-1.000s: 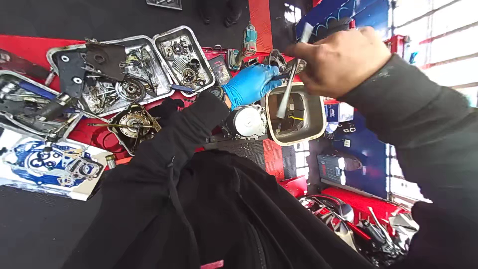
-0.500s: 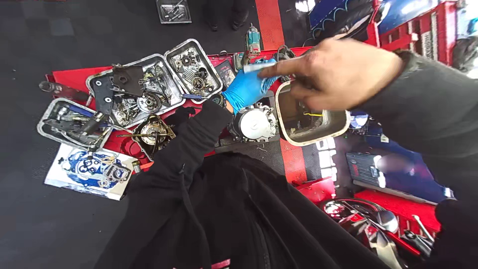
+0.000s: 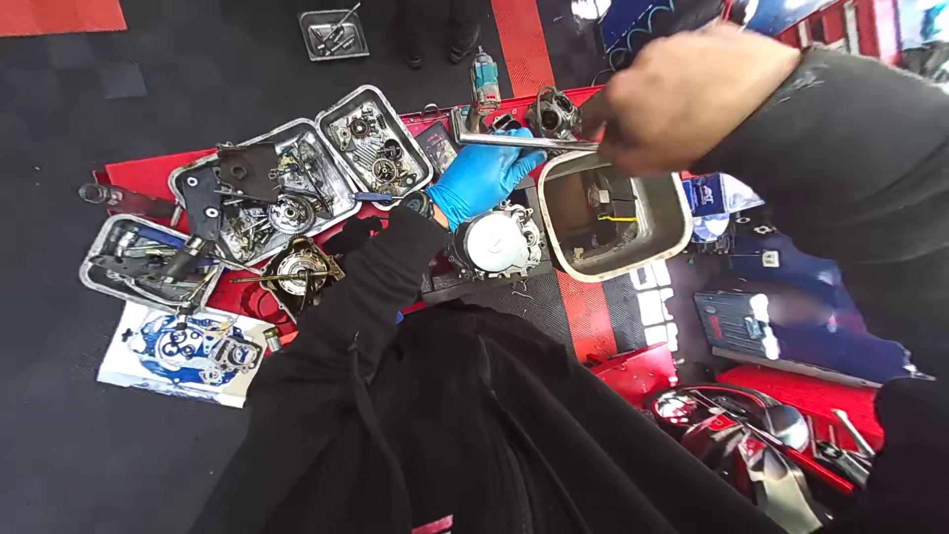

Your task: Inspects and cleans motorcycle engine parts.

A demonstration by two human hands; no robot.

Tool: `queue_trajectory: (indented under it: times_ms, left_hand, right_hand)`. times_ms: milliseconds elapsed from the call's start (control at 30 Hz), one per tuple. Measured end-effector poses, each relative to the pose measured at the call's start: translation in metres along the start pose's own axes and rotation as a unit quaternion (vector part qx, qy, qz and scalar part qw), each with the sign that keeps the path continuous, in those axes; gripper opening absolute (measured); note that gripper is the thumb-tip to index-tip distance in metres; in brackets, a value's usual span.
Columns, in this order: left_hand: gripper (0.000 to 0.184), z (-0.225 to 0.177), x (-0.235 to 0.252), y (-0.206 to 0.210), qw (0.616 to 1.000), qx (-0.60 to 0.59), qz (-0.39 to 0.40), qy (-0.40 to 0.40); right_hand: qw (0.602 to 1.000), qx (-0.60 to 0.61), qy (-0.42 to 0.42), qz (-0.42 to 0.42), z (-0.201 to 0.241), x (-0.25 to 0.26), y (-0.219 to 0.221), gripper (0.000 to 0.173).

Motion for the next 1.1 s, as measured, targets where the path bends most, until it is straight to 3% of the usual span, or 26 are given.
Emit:
queue_trajectory:
  times_ms: [100, 167, 267, 300, 333, 367, 400, 533, 633, 700, 767, 867, 933, 967, 1000, 1100]
  left_hand:
    - [0.037, 0.005, -0.003, -0.001, 1.0, -0.022, -0.004, -0.003]
    - [0.038, 0.003, -0.005, 0.001, 0.999, -0.028, 0.01, -0.013]
    - [0.041, 0.004, -0.001, -0.005, 0.999, -0.024, 0.019, -0.031]
    - [0.041, 0.006, 0.0, -0.008, 0.999, -0.021, 0.023, -0.035]
    - [0.043, 0.009, 0.0, -0.011, 0.999, -0.011, 0.024, -0.036]
    - [0.044, 0.012, -0.002, -0.014, 0.999, -0.004, 0.033, -0.037]
    - [0.043, 0.015, -0.005, -0.016, 0.998, -0.002, 0.045, -0.039]
    - [0.04, 0.025, -0.008, -0.009, 0.996, -0.004, 0.086, -0.014]
    - [0.044, 0.031, -0.013, 0.002, 0.994, -0.001, 0.102, -0.045]
    - [0.043, 0.03, -0.021, 0.009, 0.99, -0.002, 0.098, -0.101]
    - [0.042, 0.031, -0.026, 0.015, 0.99, -0.001, 0.062, -0.129]
    - [0.038, 0.028, -0.032, 0.025, 0.989, 0.002, -0.006, -0.145]
    - [0.036, 0.025, -0.039, 0.034, 0.982, 0.005, -0.092, -0.166]
    - [0.045, 0.024, -0.045, 0.039, 0.971, 0.008, -0.141, -0.192]
    - [0.06, 0.021, -0.054, 0.044, 0.957, 0.008, -0.175, -0.233]
    - [0.091, 0.003, -0.09, 0.075, 0.94, 0.026, -0.164, -0.298]
  right_hand:
    - [0.995, 0.054, -0.068, 0.041, 0.006, -0.004, 0.003, 0.017]
    - [0.99, 0.095, -0.098, 0.023, 0.01, -0.001, -0.001, 0.018]
    - [0.995, 0.036, -0.082, -0.047, 0.017, -0.001, -0.002, 0.024]
    - [0.993, 0.008, -0.096, -0.064, 0.023, -0.005, -0.002, 0.039]
    - [0.991, -0.022, -0.114, -0.071, 0.03, -0.009, -0.001, 0.068]
    - [0.986, -0.05, -0.137, -0.076, 0.037, -0.012, 0.001, 0.086]
    - [0.983, -0.067, -0.157, -0.073, 0.041, -0.013, 0.004, 0.095]
    - [0.982, -0.066, -0.165, -0.062, 0.046, -0.007, 0.022, 0.074]
    - [0.99, 0.08, -0.088, -0.076, 0.05, -0.001, 0.029, 0.058]
    - [0.98, 0.15, -0.098, -0.089, 0.049, -0.002, 0.025, 0.048]
    - [0.97, 0.097, -0.175, -0.135, 0.047, -0.004, 0.016, 0.052]
    - [0.927, -0.162, -0.303, -0.15, 0.055, -0.007, 0.0, 0.073]
    - [0.868, -0.252, -0.396, -0.16, 0.057, 0.005, 0.006, 0.058]
    - [0.849, -0.253, -0.437, -0.157, 0.058, 0.013, 0.014, 0.044]
    - [0.835, -0.241, -0.468, -0.159, 0.058, 0.02, 0.023, 0.04]
    - [0.821, -0.179, -0.506, -0.192, 0.052, 0.039, 0.043, 0.059]
Point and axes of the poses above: each hand's wrist, its own x-axis towards the middle knuckle, its own y-axis out of the palm, z = x × y, the point moved 5 cm from there along x, towards the middle knuckle, and after that the axes turned 3 degrees about y, right-handed, at the moved point
